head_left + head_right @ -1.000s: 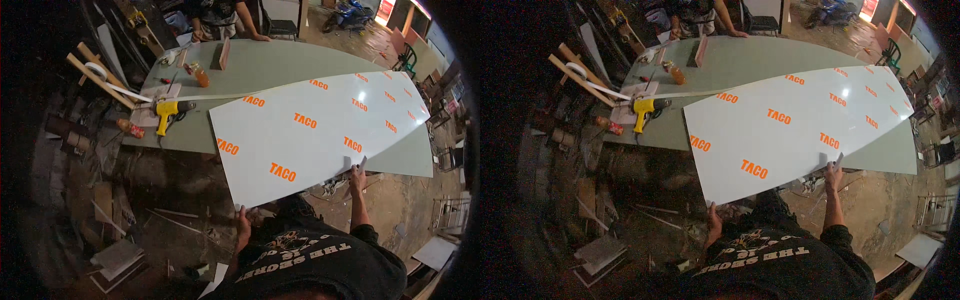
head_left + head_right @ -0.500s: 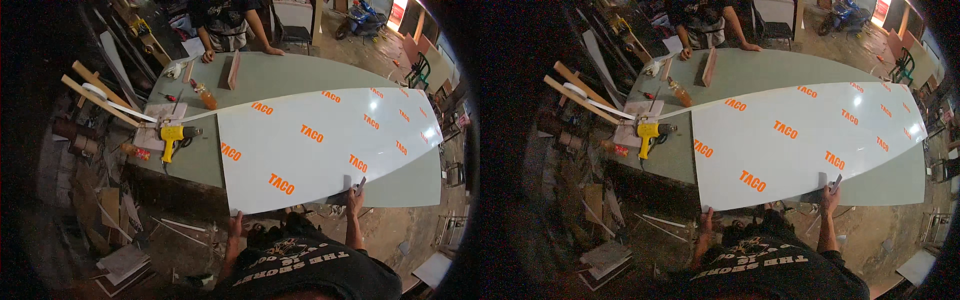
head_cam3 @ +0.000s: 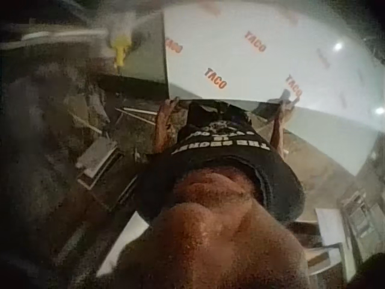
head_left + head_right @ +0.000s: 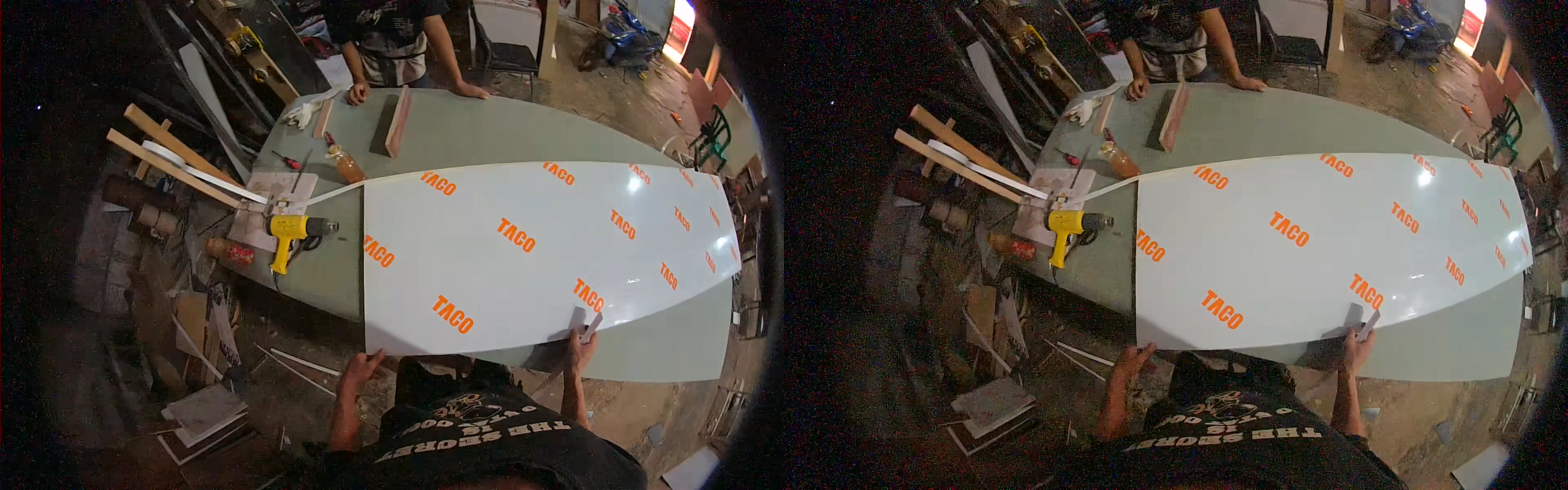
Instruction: The person applies a flexible edging strip to the curved edge of a furniture panel by hand. The person uses a heat gun to soften the strip and presses it onto the glued edge, moving along the curve to secure it.
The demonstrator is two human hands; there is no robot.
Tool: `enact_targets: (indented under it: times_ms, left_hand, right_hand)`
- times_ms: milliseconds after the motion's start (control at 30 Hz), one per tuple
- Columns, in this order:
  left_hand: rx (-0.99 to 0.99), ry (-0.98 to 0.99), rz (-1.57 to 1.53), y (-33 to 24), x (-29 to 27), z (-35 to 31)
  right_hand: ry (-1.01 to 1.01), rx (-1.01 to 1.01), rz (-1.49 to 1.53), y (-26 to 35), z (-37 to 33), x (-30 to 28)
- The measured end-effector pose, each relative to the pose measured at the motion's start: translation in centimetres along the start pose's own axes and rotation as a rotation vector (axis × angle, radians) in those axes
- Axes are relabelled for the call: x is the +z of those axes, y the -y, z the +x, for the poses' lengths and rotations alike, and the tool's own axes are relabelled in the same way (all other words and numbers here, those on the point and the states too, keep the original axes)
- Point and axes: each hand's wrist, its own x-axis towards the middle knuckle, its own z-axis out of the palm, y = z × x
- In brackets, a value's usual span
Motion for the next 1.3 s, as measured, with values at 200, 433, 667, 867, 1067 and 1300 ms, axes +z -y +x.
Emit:
enact_targets:
  times_ms: [200,433,667,867,1067,1300]
  left_hand:
    - [0.129,-0.009,0.24,-12.8,-13.5,-1.3]
    - [0.68,-0.515,-0.246,-24.5,-24.5,18.3]
    - [0.729,-0.49,-0.333,-31.2,-28.0,32.2]
    - [0.749,-0.632,-0.287,-31.0,-35.4,37.5]
    - [0.939,-0.465,-0.365,-28.5,-38.3,40.5]
    - [0.565,-0.29,0.284,-28.0,-33.0,29.3]
  right_hand:
    - [0.001,-0.049,0.005,-1.3,-0.2,-0.2]
    - [-0.155,-0.053,0.038,0.1,-4.5,3.2]
    - [-0.09,0.282,0.187,10.4,-14.6,10.5]
    - [-0.135,0.374,0.073,12.3,-20.9,15.8]
    - [-0.283,0.232,0.036,10.3,-20.7,18.5]
    - [-0.322,0.319,0.023,12.8,-22.0,18.9]
